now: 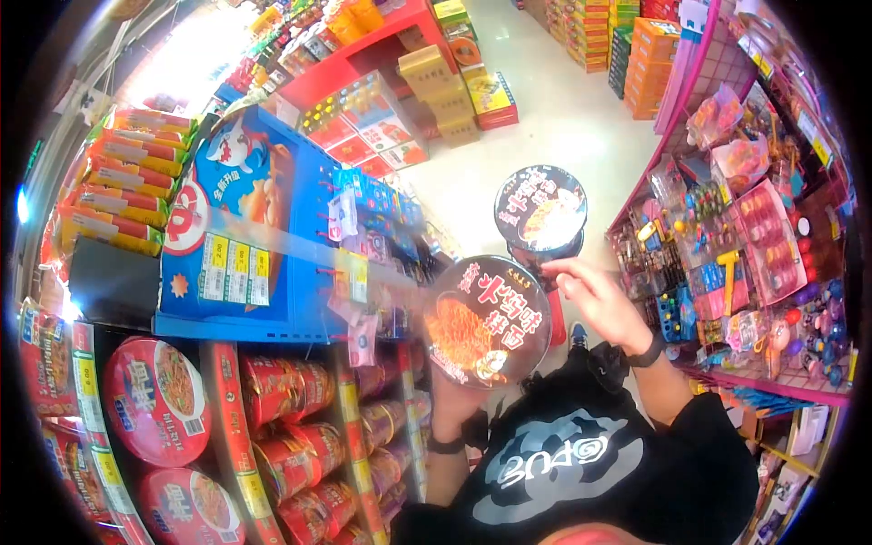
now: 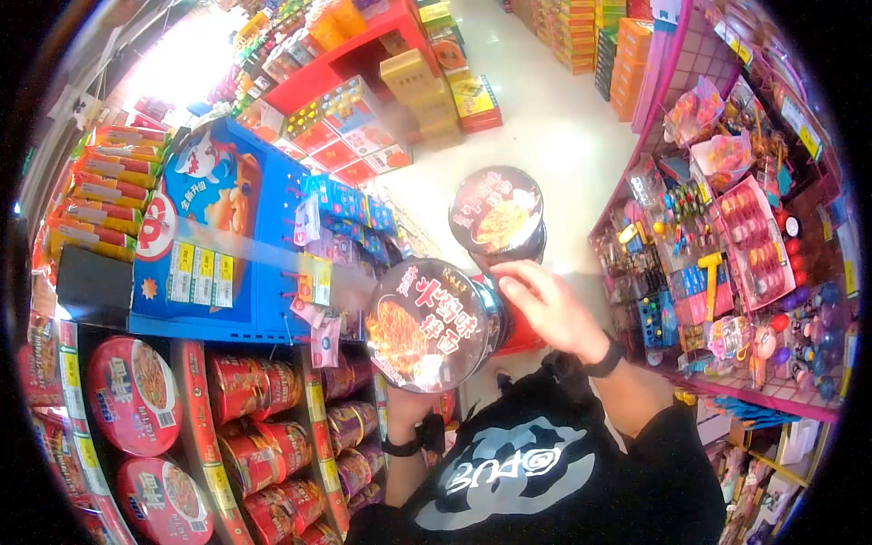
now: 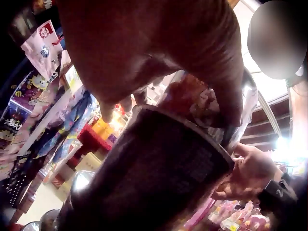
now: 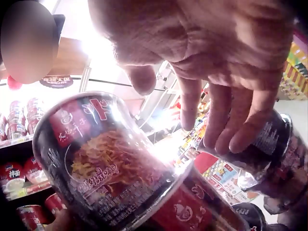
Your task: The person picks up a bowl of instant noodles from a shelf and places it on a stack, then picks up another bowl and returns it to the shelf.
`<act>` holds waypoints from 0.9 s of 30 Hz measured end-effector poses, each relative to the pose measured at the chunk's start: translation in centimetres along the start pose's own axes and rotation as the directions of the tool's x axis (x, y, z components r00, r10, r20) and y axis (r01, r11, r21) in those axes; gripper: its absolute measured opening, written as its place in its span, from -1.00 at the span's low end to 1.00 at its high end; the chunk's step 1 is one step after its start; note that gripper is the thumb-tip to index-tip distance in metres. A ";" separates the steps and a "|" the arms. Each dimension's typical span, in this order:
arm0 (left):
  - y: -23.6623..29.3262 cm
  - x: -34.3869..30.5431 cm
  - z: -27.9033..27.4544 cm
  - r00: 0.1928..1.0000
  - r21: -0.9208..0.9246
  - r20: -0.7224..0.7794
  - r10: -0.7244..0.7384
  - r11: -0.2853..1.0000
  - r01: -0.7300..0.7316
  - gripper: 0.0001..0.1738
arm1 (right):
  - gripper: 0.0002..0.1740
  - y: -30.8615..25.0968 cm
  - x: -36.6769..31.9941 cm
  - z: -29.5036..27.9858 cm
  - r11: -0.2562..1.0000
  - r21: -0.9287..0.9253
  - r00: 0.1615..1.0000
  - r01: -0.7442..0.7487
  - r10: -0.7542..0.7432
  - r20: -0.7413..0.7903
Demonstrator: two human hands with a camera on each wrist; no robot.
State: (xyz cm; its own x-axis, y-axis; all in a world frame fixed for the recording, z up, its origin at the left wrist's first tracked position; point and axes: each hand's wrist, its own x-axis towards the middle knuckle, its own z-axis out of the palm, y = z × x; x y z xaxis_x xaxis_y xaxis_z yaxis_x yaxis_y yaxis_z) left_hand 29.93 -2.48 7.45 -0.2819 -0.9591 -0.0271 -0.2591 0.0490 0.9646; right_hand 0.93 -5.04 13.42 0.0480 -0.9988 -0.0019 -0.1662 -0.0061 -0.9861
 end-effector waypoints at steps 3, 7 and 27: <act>-1.8 -0.9 0.1 0.999 -0.036 -0.012 0.031 0.999 -0.031 -0.12 | -0.65 0.7 -0.2 0.1 0.999 -0.017 0.999 -0.030 0.030 0.014; -0.8 -0.9 0.7 1.000 0.035 -0.010 -0.005 0.999 0.006 -0.14 | -0.65 0.8 -0.1 -0.2 0.997 0.024 0.996 -0.078 0.077 0.040; 4.2 -2.2 5.0 0.459 0.170 -0.845 0.276 0.951 -0.260 0.33 | -0.77 -0.4 2.8 -10.0 0.941 0.294 0.985 0.170 -0.172 -0.019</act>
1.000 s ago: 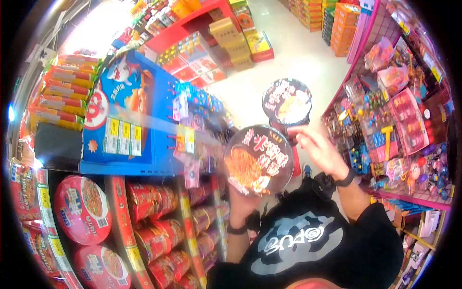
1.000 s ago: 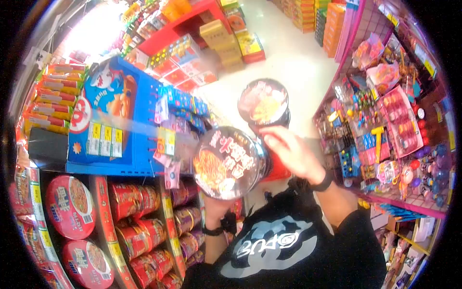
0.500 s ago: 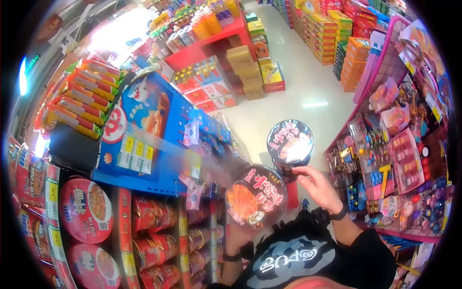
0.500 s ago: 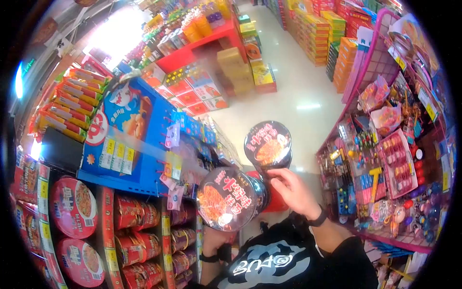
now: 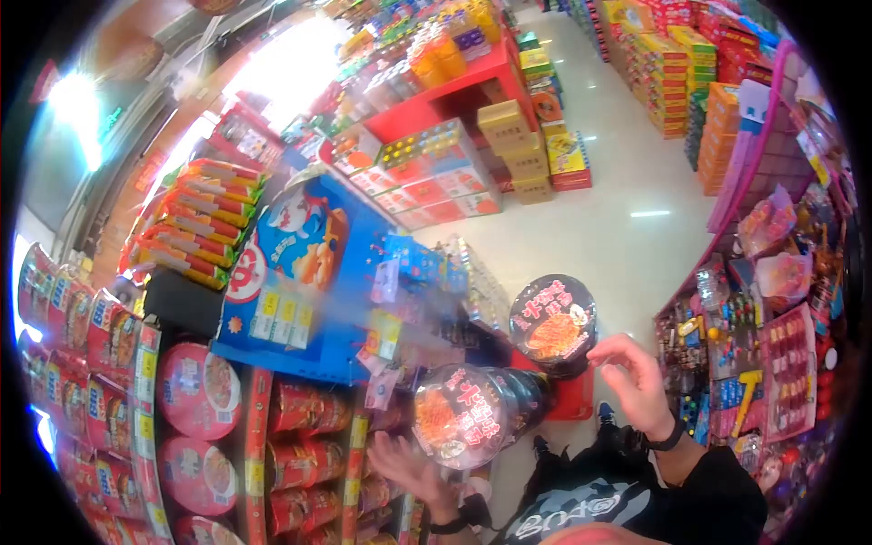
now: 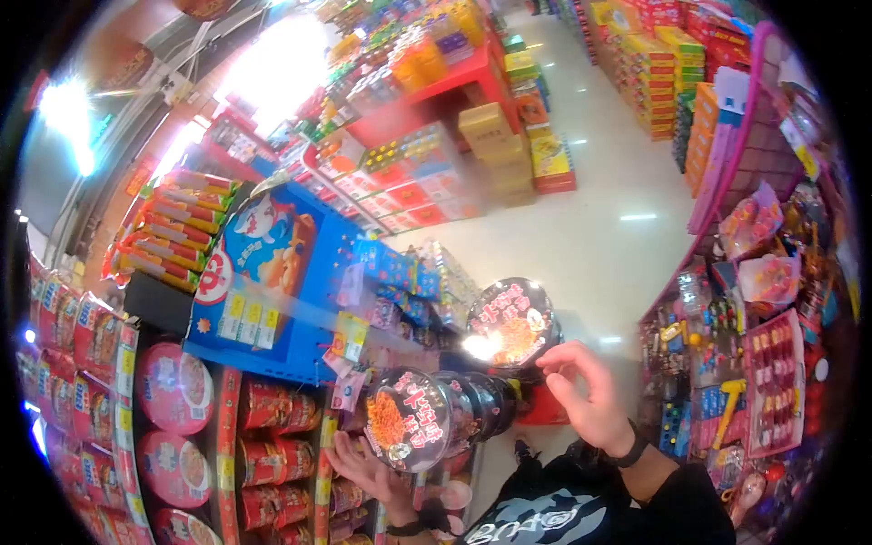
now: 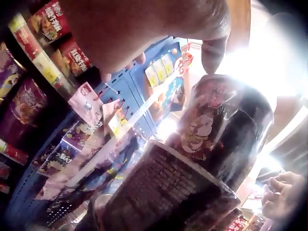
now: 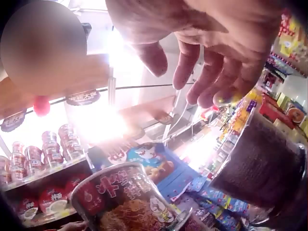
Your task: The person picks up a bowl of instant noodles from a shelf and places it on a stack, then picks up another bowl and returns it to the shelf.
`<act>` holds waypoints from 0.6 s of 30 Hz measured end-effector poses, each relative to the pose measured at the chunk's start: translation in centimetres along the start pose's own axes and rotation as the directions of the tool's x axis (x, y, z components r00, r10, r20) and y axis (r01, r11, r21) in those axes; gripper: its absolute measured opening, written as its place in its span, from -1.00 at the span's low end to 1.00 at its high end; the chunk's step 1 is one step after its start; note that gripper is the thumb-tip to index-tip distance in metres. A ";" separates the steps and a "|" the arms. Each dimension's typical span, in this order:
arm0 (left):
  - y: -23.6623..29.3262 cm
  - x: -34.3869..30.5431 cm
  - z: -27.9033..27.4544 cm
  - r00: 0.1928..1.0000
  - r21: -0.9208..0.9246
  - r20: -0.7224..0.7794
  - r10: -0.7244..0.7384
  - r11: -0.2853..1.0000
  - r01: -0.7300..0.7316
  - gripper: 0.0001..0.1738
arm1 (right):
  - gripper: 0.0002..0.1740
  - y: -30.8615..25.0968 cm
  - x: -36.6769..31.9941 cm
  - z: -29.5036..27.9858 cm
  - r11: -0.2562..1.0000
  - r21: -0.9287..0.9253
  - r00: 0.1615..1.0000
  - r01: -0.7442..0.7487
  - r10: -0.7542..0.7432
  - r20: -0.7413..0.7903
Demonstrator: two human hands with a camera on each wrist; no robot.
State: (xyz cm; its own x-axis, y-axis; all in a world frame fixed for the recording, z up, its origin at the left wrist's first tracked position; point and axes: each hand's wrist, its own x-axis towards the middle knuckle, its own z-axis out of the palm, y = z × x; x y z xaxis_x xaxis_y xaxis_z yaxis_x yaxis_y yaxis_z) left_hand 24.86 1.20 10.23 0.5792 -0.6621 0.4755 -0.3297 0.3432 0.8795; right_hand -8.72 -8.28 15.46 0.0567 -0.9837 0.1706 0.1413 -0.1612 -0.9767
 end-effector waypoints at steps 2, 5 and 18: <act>-1.3 -1.6 -1.1 0.999 0.004 -0.040 0.021 1.000 -0.020 0.28 | -0.76 0.0 0.1 0.1 0.998 0.067 0.998 -0.008 0.003 0.066; 0.1 -3.9 -2.1 0.991 0.060 -0.130 -0.015 0.998 0.023 0.25 | -0.77 -1.2 0.0 1.1 0.978 0.199 0.980 -0.066 0.026 0.197; 5.7 -15.6 -12.9 0.905 0.180 -0.421 0.063 0.984 0.015 0.06 | -0.64 -2.2 -5.4 13.0 0.945 0.324 0.288 -0.047 -0.298 0.910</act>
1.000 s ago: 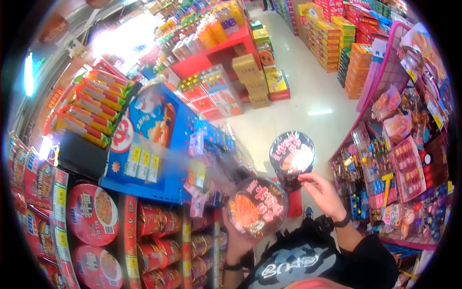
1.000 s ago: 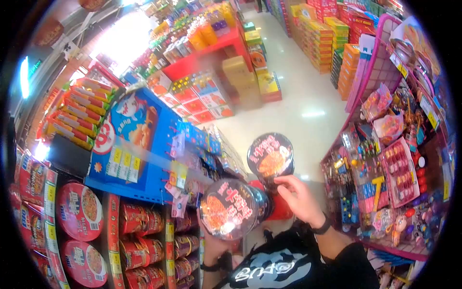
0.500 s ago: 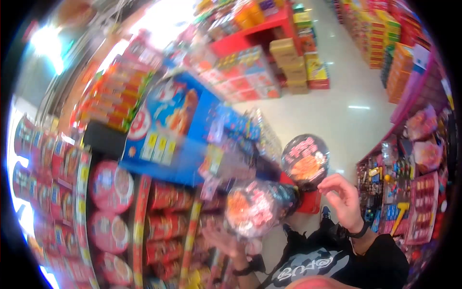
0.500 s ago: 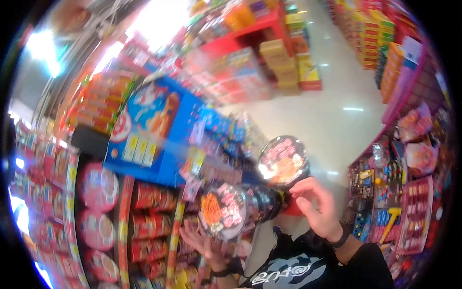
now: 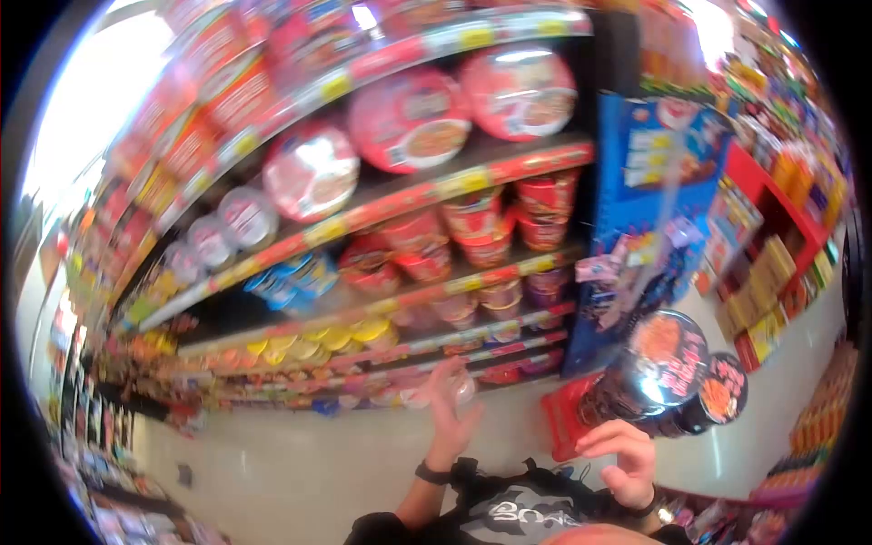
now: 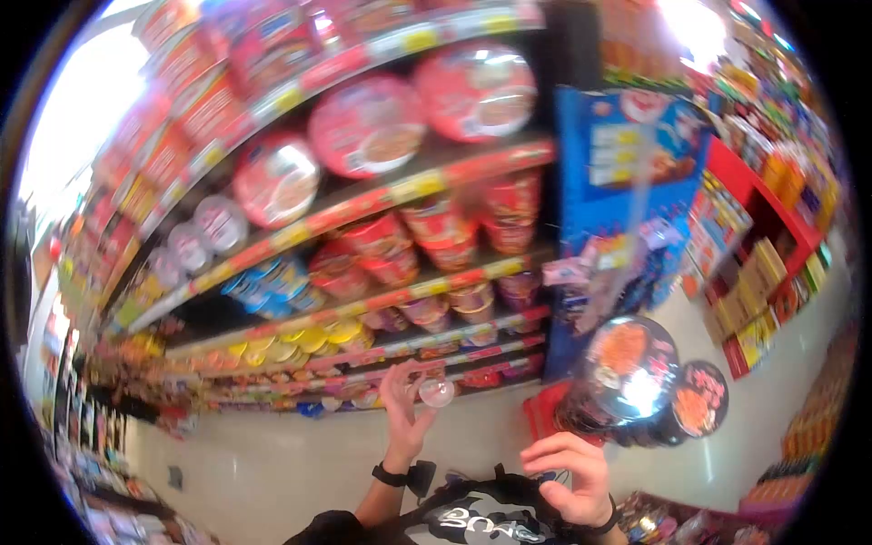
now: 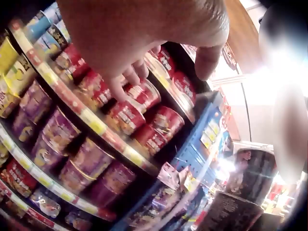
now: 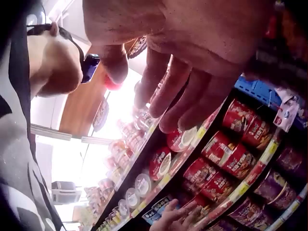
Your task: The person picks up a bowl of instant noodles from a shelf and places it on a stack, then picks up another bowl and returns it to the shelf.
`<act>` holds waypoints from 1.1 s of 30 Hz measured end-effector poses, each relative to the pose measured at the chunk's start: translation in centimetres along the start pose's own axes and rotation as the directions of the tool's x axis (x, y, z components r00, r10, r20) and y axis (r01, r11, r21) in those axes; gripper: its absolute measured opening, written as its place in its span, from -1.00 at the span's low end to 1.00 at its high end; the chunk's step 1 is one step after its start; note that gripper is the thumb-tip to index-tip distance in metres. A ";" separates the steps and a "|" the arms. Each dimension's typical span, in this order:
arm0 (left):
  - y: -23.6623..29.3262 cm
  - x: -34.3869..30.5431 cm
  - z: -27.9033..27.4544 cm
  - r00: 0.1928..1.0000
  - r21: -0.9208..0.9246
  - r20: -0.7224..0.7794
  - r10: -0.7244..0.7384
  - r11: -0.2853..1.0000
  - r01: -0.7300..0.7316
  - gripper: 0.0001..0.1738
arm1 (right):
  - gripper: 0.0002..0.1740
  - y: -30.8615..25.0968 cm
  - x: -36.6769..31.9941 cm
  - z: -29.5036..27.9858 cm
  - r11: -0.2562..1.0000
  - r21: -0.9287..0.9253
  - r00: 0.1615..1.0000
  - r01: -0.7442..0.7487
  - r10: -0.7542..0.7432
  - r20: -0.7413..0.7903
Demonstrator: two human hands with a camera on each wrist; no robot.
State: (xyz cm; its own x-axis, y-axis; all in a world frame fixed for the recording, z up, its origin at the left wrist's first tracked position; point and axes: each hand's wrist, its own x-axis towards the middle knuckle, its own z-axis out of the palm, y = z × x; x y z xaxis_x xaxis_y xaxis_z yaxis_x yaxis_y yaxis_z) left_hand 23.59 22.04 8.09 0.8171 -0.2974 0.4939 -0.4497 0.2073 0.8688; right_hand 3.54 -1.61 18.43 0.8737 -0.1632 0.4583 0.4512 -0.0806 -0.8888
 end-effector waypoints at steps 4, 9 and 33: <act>0.3 -2.0 -5.3 0.989 -0.016 -0.119 -0.090 0.996 0.089 0.03 | -0.56 1.3 2.6 4.2 0.992 -0.123 0.995 0.012 0.000 0.095; 0.8 -2.9 -10.6 0.975 -0.053 -0.196 -0.102 0.994 0.093 -0.02 | -0.47 3.5 4.6 9.2 0.989 -0.021 0.979 -0.146 0.147 0.138; 2.6 -20.4 -27.6 0.628 0.827 0.006 -0.778 0.357 0.434 -0.28 | -0.24 10.7 7.5 32.7 0.986 -0.111 0.733 -0.126 0.168 0.659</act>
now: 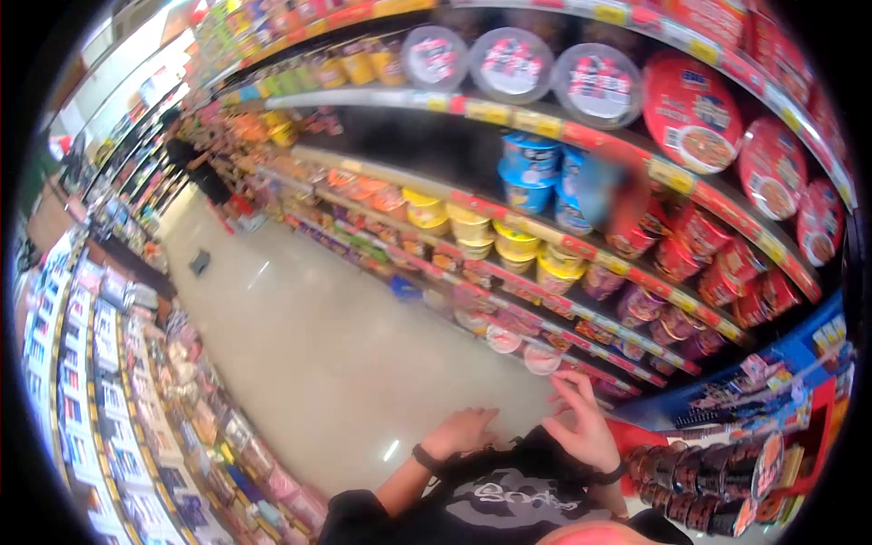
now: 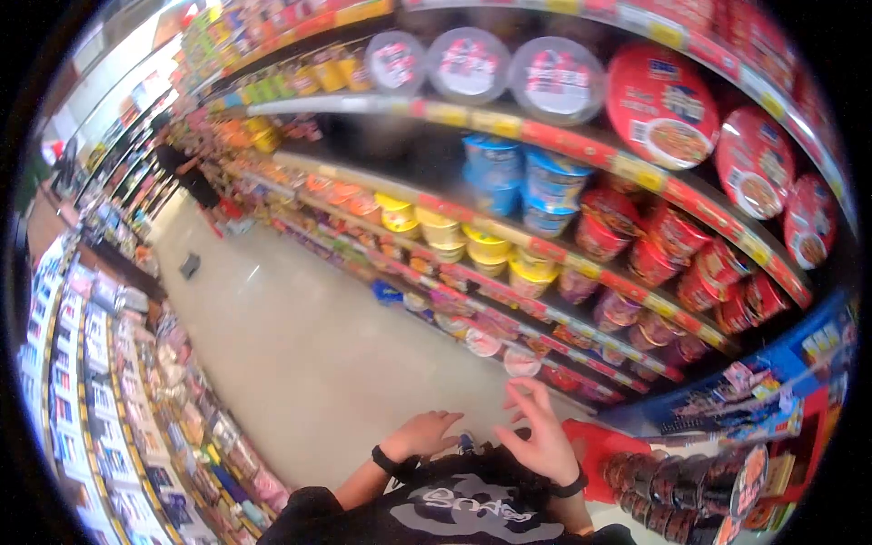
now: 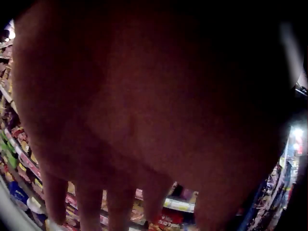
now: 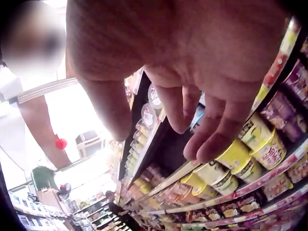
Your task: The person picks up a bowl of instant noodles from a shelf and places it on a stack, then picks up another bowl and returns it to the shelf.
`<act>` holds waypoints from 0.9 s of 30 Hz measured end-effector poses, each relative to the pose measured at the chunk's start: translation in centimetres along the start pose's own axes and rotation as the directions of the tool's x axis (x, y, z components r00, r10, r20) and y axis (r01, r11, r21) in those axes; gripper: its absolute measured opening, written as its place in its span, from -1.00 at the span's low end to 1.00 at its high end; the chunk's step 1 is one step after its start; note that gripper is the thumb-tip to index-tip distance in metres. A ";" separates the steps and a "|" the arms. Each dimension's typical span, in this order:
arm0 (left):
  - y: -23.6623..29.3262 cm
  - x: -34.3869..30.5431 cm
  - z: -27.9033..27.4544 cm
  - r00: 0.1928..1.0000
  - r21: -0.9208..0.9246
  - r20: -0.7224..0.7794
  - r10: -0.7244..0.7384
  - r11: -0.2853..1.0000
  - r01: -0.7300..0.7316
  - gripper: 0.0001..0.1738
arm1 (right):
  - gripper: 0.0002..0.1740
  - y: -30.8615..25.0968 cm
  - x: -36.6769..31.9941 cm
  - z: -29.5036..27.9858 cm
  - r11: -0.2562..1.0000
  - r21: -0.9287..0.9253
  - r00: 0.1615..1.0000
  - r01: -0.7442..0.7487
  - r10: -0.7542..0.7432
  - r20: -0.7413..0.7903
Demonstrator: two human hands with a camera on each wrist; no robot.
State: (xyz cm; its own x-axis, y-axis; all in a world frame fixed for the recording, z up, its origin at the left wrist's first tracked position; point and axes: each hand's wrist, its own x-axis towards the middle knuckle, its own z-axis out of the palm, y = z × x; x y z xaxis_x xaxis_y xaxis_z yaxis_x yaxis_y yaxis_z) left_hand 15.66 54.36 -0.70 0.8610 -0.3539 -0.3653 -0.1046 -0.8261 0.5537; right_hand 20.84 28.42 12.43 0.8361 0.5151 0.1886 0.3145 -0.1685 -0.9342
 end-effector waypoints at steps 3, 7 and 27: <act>-0.9 -1.3 0.0 0.990 -0.024 -0.070 -0.122 0.992 0.120 -0.29 | -0.27 0.3 2.5 0.6 1.000 -0.012 0.987 -0.022 0.024 0.159; -2.3 -1.8 1.5 0.972 -0.054 -0.125 -0.197 0.980 0.192 -0.31 | -0.31 2.0 6.2 1.1 0.999 0.045 0.969 0.021 -0.032 0.244; -1.4 11.9 -10.2 0.903 -0.222 -0.307 -0.299 0.946 0.238 -0.34 | -0.38 9.7 26.2 -3.8 0.988 0.084 0.892 0.129 -0.152 0.425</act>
State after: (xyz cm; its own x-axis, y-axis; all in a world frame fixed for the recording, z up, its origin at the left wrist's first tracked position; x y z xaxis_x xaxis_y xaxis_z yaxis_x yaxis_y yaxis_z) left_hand 31.16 55.78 1.80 0.9619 0.0622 -0.2661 0.2163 -0.7682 0.6025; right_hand 47.47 37.07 9.46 0.5069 0.8426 0.1819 0.3811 -0.0298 -0.9240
